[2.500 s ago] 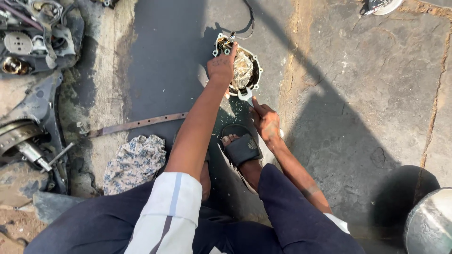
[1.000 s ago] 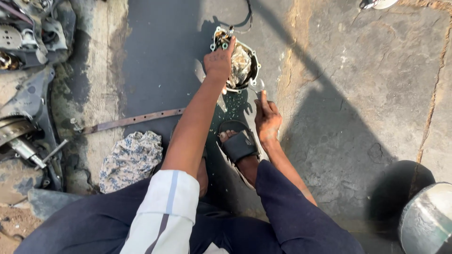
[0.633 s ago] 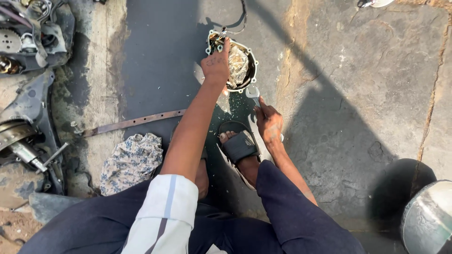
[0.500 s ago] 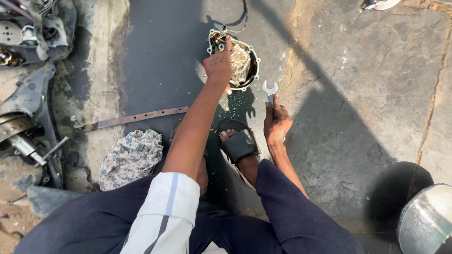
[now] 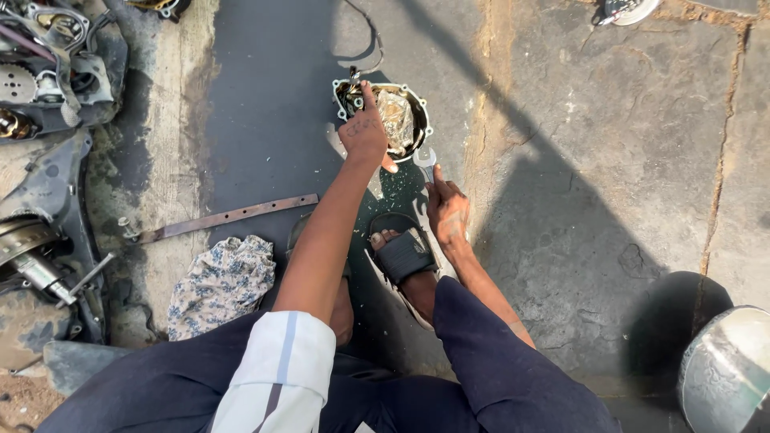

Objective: The person is assembling or repairing a motorcycle engine component on the floor using a wrench.

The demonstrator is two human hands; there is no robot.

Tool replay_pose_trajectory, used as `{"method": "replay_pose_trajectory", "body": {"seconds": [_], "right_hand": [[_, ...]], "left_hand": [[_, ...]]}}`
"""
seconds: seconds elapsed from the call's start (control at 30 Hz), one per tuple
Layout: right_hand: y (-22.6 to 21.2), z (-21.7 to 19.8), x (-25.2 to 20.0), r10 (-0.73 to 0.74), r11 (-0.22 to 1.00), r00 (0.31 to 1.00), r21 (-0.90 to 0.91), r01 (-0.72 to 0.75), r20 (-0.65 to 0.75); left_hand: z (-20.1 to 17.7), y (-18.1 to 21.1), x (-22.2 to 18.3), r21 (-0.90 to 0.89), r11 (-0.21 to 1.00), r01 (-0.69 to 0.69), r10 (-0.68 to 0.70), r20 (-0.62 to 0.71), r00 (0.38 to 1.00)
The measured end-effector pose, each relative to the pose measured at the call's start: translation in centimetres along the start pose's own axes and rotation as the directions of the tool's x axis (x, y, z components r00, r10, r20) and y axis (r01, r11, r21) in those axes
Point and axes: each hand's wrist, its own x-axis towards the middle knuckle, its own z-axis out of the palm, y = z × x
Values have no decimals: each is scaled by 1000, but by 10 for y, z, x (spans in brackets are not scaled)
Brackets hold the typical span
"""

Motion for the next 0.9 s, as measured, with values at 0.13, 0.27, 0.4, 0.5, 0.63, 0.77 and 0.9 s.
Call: {"method": "replay_pose_trajectory", "body": {"seconds": [0.13,0.27,0.4,0.5,0.63,0.77,0.9], "right_hand": [[-18,-9,7,57,998,990,3,-57,-127],[-17,-17,11,4,1000,1000,-24,-5,-31],[-31,-27,19,55,997,990,66,-47,-129],[-6,-14,17,-16,997,999,78,13,43],[-16,-20,12,73,997,992,47,-68,-106],[-12,-30,29,102,994,994,36,-104,49],[-8,-30,27,-90,995,988,60,83,123]], "left_hand": [[25,-11,22,34,999,-7,6,19,1000],[38,-10,29,35,999,-20,22,-52,998],[26,-12,22,18,1000,13,-12,-25,1000],[34,-17,25,-1,1000,-14,14,-13,1000],[30,-19,24,-12,999,34,-34,10,999],[-4,-2,20,-30,999,25,-23,47,999],[-4,-11,-12,-48,997,59,-50,160,986]]}}
